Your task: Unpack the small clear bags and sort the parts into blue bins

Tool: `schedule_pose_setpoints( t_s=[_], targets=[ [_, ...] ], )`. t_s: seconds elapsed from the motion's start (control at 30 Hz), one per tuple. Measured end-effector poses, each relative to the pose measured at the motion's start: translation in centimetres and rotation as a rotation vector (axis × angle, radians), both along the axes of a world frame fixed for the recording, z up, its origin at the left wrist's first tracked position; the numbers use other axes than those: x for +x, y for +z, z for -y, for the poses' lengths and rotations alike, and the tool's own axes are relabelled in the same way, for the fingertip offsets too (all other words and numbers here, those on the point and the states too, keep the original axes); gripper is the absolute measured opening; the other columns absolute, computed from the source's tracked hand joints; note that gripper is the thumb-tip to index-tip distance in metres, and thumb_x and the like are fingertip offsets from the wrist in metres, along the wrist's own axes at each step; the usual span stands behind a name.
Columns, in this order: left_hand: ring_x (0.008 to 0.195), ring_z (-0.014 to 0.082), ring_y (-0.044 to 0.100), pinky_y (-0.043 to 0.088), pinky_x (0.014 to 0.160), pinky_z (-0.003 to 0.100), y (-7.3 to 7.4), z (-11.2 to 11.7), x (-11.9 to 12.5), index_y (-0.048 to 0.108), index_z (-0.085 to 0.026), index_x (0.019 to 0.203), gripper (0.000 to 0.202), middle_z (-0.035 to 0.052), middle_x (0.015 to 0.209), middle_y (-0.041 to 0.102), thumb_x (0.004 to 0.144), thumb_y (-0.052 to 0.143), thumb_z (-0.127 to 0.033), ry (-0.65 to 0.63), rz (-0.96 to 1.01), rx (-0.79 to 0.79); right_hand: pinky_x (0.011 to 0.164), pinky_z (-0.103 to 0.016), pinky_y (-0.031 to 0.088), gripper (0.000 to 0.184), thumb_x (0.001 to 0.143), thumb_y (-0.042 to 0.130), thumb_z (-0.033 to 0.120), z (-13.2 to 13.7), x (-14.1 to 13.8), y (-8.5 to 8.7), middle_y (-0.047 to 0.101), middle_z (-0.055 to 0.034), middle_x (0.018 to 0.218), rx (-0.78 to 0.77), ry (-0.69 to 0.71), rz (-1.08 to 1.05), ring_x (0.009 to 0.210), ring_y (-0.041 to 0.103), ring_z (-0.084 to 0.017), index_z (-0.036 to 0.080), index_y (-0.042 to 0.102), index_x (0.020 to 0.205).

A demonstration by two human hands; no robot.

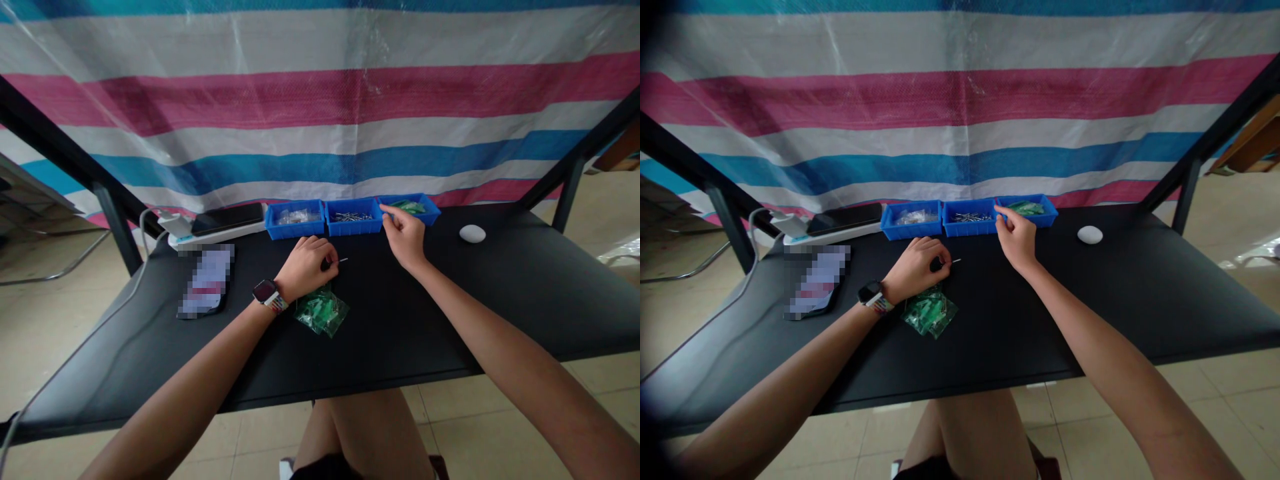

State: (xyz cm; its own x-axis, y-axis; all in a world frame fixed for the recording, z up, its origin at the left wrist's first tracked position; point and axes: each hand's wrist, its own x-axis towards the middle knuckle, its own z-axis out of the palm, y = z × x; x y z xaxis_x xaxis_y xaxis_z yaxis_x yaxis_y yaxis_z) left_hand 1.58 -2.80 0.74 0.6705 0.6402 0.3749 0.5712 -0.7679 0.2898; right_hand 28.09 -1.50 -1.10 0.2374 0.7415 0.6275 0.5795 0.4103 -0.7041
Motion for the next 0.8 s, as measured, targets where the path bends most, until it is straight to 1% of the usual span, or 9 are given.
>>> schedule_pose_setpoints(
  t_s=[0.07, 0.17, 0.23, 0.3, 0.4, 0.5, 0.57, 0.67, 0.8],
  targets=[
    [0.089, 0.0241, 0.063, 0.042, 0.085, 0.04, 0.0, -0.2, -0.1, 0.066, -0.02, 0.09, 0.003, 0.0045, 0.092, 0.074, 0.092, 0.065, -0.02, 0.005, 0.056, -0.008, 0.06, -0.031, 0.035, 0.028, 0.098, 0.062, 0.038, 0.8, -0.8, 0.4, 0.043, 0.0047, 0.059, -0.041, 0.117, -0.014, 0.056, 0.042, -0.015, 0.018, 0.082, 0.101],
    [0.088, 0.023, 0.063, 0.043, 0.084, 0.039, 0.2, -0.3, -0.2, 0.064, -0.02, 0.091, 0.006, 0.0042, 0.091, 0.073, 0.096, 0.061, -0.02, -0.006, 0.124, 0.013, 0.055, -0.028, 0.036, 0.03, 0.096, 0.066, 0.044, 2.2, -2.5, 0.8, 0.056, 0.002, 0.063, -0.226, 0.382, -0.052, 0.055, 0.049, -0.013, 0.019, 0.076, 0.083],
    [0.087, 0.0227, 0.061, 0.044, 0.084, 0.038, 0.3, -0.2, -0.3, 0.064, -0.02, 0.092, 0.006, 0.0046, 0.091, 0.072, 0.097, 0.061, -0.019, -0.027, 0.154, 0.036, 0.051, -0.027, 0.036, 0.034, 0.095, 0.067, 0.049, 3.0, -3.7, 0.9, 0.06, 0.0017, 0.064, -0.379, 0.549, -0.128, 0.051, 0.053, -0.012, 0.019, 0.072, 0.08],
    [0.087, 0.0226, 0.06, 0.046, 0.084, 0.038, 0.6, -0.1, -0.2, 0.064, -0.02, 0.093, 0.007, 0.0054, 0.091, 0.071, 0.098, 0.06, -0.019, -0.058, 0.179, 0.054, 0.048, -0.026, 0.038, 0.036, 0.093, 0.069, 0.052, 3.5, -4.7, 0.9, 0.06, 0.002, 0.063, -0.489, 0.651, -0.224, 0.048, 0.055, -0.012, 0.019, 0.07, 0.078],
    [0.089, 0.0226, 0.06, 0.047, 0.084, 0.037, 0.8, 0.1, -0.2, 0.066, -0.02, 0.095, 0.008, 0.0062, 0.093, 0.071, 0.101, 0.06, -0.021, -0.098, 0.217, 0.07, 0.047, -0.025, 0.04, 0.034, 0.089, 0.073, 0.049, 3.8, -5.2, 1.0, 0.059, 0.003, 0.06, -0.545, 0.675, -0.342, 0.047, 0.056, -0.011, 0.019, 0.067, 0.074],
    [0.09, 0.0219, 0.062, 0.048, 0.086, 0.037, 0.9, 0.2, -0.2, 0.068, -0.02, 0.098, 0.009, 0.0055, 0.094, 0.071, 0.102, 0.061, -0.024, -0.069, 0.291, 0.039, 0.047, -0.024, 0.042, 0.027, 0.085, 0.076, 0.044, 3.7, -5.1, 1.1, 0.06, 0.0033, 0.061, -0.546, 0.66, -0.402, 0.047, 0.056, -0.011, 0.019, 0.068, 0.076],
    [0.09, 0.0214, 0.064, 0.049, 0.085, 0.035, 0.7, 0.1, -0.2, 0.068, -0.02, 0.098, 0.011, 0.0049, 0.093, 0.07, 0.102, 0.062, -0.028, -0.011, 0.355, -0.034, 0.047, -0.024, 0.044, 0.024, 0.083, 0.077, 0.041, 3.5, -4.8, 1.1, 0.061, 0.0033, 0.063, -0.531, 0.647, -0.427, 0.048, 0.057, -0.011, 0.019, 0.068, 0.077],
    [0.085, 0.0204, 0.065, 0.049, 0.08, 0.033, 0.5, -0.2, -0.4, 0.069, -0.019, 0.091, 0.025, 0.004, 0.089, 0.071, 0.105, 0.057, -0.036, 0.061, 0.428, -0.194, 0.047, -0.025, 0.046, 0.023, 0.083, 0.078, 0.04, 3.3, -4.7, 0.9, 0.062, 0.003, 0.066, -0.492, 0.624, -0.43, 0.049, 0.058, -0.012, 0.019, 0.068, 0.079],
    [0.083, 0.0206, 0.068, 0.049, 0.078, 0.032, 0.4, -0.5, -0.4, 0.071, -0.019, 0.085, 0.037, 0.0043, 0.085, 0.073, 0.105, 0.053, -0.044, 0.084, 0.511, -0.413, 0.047, -0.024, 0.046, 0.022, 0.083, 0.08, 0.038, 3.3, -4.8, 0.6, 0.061, 0.0037, 0.068, -0.439, 0.618, -0.415, 0.049, 0.058, -0.011, 0.02, 0.069, 0.083]
  ],
)
